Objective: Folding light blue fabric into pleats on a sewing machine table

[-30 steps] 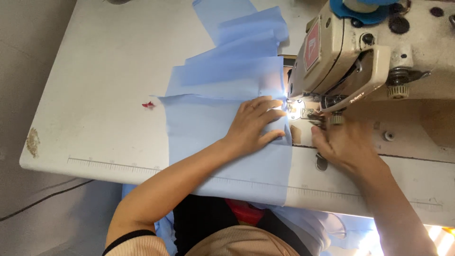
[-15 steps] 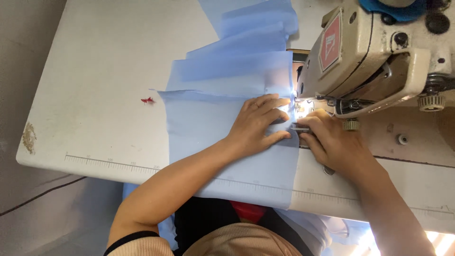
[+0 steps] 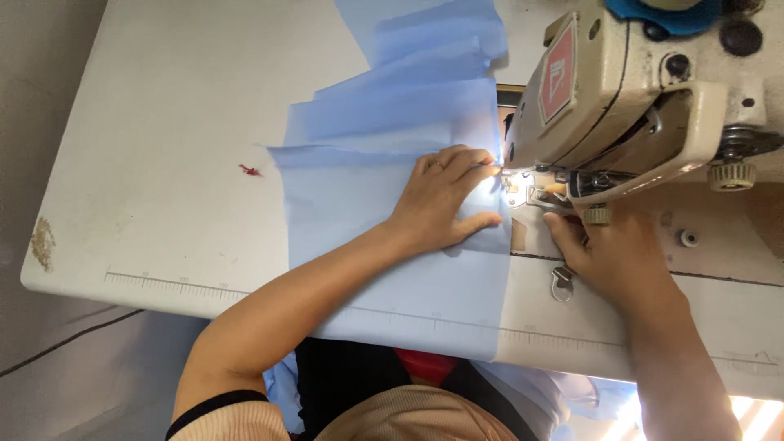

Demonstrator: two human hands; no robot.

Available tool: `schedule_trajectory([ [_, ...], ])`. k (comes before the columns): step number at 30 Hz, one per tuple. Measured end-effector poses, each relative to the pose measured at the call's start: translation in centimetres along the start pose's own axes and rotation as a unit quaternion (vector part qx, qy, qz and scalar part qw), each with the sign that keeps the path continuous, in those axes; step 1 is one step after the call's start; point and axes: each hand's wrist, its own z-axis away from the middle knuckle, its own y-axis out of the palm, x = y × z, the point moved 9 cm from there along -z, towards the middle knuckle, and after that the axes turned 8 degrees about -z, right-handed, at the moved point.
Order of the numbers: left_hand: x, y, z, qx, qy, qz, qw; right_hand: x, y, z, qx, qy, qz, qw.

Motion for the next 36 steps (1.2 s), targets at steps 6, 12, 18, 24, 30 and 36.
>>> schedule_trajectory([
  [6,0.0,-0.6,-0.6,-0.038,0.044,0.038,0.998,-1.3,2.0,1.3,-0.019,-0.047,0.078,0.996],
  [12,-0.4,-1.4,-0.4,-0.046,0.059,0.082,0.994,-3.1,2.8,0.8,0.104,0.121,0.097,0.982],
  [18,-0.7,-0.7,0.2,-0.035,0.094,0.029,0.995,-0.2,0.5,-0.1,0.002,-0.016,0.025,1.000],
  [24,-1.3,-1.0,0.0,-0.022,0.101,-0.007,0.995,0.4,-0.6,-0.3,-0.017,-0.015,0.001,1.000],
  [30,-1.4,-0.8,0.0,-0.003,0.112,-0.017,0.994,-1.0,0.2,-0.2,0.020,0.069,-0.039,0.997],
  [36,-1.4,-1.2,-0.1,0.004,0.111,0.002,0.994,-2.1,1.0,0.1,0.076,0.147,-0.008,0.986],
])
